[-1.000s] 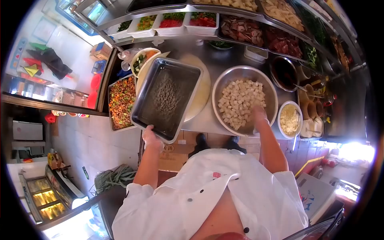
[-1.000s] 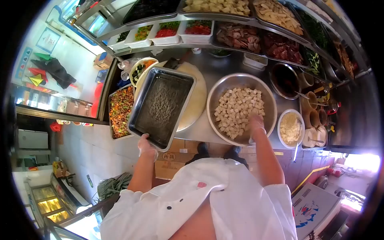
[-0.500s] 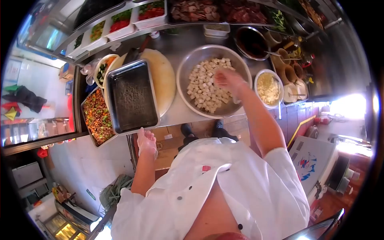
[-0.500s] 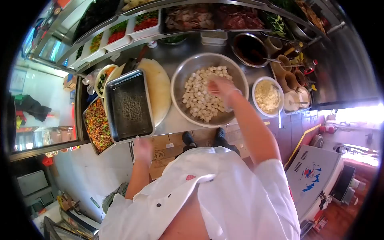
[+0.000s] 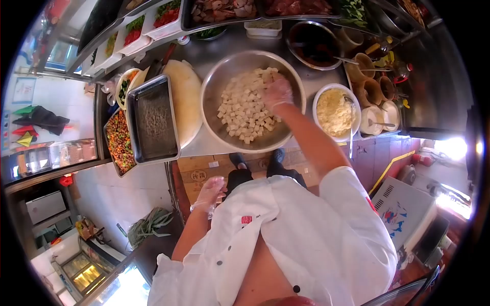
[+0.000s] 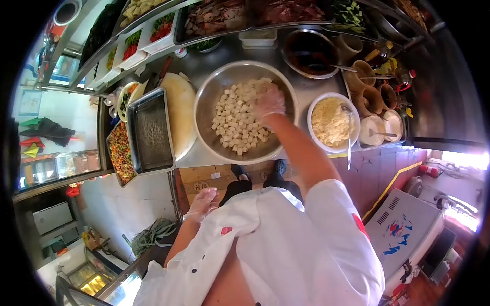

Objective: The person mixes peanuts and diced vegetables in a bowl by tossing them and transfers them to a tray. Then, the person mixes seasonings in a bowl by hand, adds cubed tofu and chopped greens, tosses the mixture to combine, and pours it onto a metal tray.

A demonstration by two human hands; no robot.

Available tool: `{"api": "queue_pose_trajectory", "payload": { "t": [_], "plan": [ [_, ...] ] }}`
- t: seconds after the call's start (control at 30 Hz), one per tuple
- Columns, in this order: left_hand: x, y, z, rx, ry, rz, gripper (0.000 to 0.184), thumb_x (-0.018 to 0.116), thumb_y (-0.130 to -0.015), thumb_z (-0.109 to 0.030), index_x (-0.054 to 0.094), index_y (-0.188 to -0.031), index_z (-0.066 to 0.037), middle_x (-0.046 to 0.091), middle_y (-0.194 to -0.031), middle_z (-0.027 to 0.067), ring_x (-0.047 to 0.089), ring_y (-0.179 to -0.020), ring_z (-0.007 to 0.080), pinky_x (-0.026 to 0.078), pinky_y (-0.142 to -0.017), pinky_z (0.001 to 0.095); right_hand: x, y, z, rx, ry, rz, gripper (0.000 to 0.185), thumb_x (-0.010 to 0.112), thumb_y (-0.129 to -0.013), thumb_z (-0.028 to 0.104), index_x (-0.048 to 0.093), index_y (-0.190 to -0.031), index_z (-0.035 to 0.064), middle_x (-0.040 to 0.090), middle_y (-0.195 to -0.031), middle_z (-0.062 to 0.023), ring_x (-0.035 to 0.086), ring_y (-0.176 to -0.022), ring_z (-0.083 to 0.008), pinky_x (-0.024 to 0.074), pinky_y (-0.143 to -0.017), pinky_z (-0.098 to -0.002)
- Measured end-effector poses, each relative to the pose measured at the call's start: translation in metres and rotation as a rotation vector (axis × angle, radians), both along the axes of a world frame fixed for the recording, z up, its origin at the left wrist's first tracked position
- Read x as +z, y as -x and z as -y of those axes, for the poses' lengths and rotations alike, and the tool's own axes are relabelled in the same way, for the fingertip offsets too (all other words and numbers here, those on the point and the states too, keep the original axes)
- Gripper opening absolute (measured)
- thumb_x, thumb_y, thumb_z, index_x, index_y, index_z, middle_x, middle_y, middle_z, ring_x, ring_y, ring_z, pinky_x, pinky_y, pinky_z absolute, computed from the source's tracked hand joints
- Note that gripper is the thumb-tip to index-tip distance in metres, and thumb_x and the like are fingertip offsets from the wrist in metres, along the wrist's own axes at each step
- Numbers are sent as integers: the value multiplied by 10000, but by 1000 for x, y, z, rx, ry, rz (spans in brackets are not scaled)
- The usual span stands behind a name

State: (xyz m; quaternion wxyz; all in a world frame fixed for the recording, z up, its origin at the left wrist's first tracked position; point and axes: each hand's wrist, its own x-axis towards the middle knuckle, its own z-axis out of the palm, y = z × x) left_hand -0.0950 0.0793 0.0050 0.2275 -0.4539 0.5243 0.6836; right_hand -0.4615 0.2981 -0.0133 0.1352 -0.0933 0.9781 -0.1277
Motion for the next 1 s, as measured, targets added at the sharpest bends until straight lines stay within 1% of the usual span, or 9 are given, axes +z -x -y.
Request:
{"api": "queue_pose_trajectory", "payload": {
  "t": [0.1,0.17,0.37,0.4,0.6,0.7,0.83,0.93,1.0],
  "plan": [
    [0,25,-23,-107,2,-112,293,667,-968,-235,602,-1202,-71,646,-1016,57,621,-834,152,532,-714,283,21,-34,23,198,-169,142,772,292,-995,577,173,-1604,118,64,-1681,-113,56,-1540,-348,135,-1203,-603],
    [4,43,-33,-141,45,-167,313,671,-962,-241,598,-1216,-73,641,-1030,62,621,-843,151,529,-722,286,5,-63,33,173,-134,85,773,287,-997,574,176,-1602,106,79,-1678,-127,91,-1537,-352,156,-1183,-639],
    [21,122,-40,133,193,-293,387,598,-974,-259,516,-1297,-63,623,-1052,90,620,-850,176,544,-768,360,50,-96,-11,397,242,458,721,401,-968,571,437,-1456,41,368,-1542,-220,399,-1405,-382,345,-1138,-494],
    [19,138,-40,120,232,-276,390,582,-980,-262,501,-1308,-66,620,-1056,94,620,-848,181,547,-771,361,45,-98,-23,360,341,225,656,429,-958,561,537,-1346,44,544,-1363,-231,538,-1255,-392,417,-1074,-441],
    [1,148,-57,101,196,-187,398,556,-998,-284,463,-1321,-71,609,-1110,104,630,-855,206,565,-788,354,26,-48,-110,-206,309,-162,628,506,-961,534,519,-1387,73,489,-1394,-266,516,-1249,-400,425,-1048,-459],
    [-3,113,-57,56,68,-162,406,577,-998,-313,475,-1304,-67,610,-1138,98,638,-883,213,569,-804,360,8,-35,-127,-190,353,-248,659,499,-967,544,499,-1403,50,504,-1369,-271,522,-1228,-404,428,-1039,-468],
    [25,144,-21,105,219,-246,412,598,-996,-375,520,-1243,-55,620,-1127,88,614,-979,197,538,-835,375,-2,-35,-146,-352,225,-175,659,496,-981,536,499,-1398,26,518,-1351,-262,502,-1263,-395,410,-1056,-463],
    [-5,195,30,-42,438,-319,416,606,-989,-401,552,-1201,-47,628,-1098,79,597,-969,170,512,-834,348,-19,-45,-150,-402,601,92,642,489,-997,521,510,-1382,8,558,-1311,-260,533,-1238,-378,414,-1050,-435],
    [-17,233,44,-100,404,-341,430,597,-988,-434,600,-1179,-49,640,-1104,73,587,-965,177,489,-864,349,-42,-53,-146,-548,605,-27,607,496,-1003,501,543,-1351,6,594,-1274,-251,560,-1205,-368,421,-1043,-414]
  ]
}}
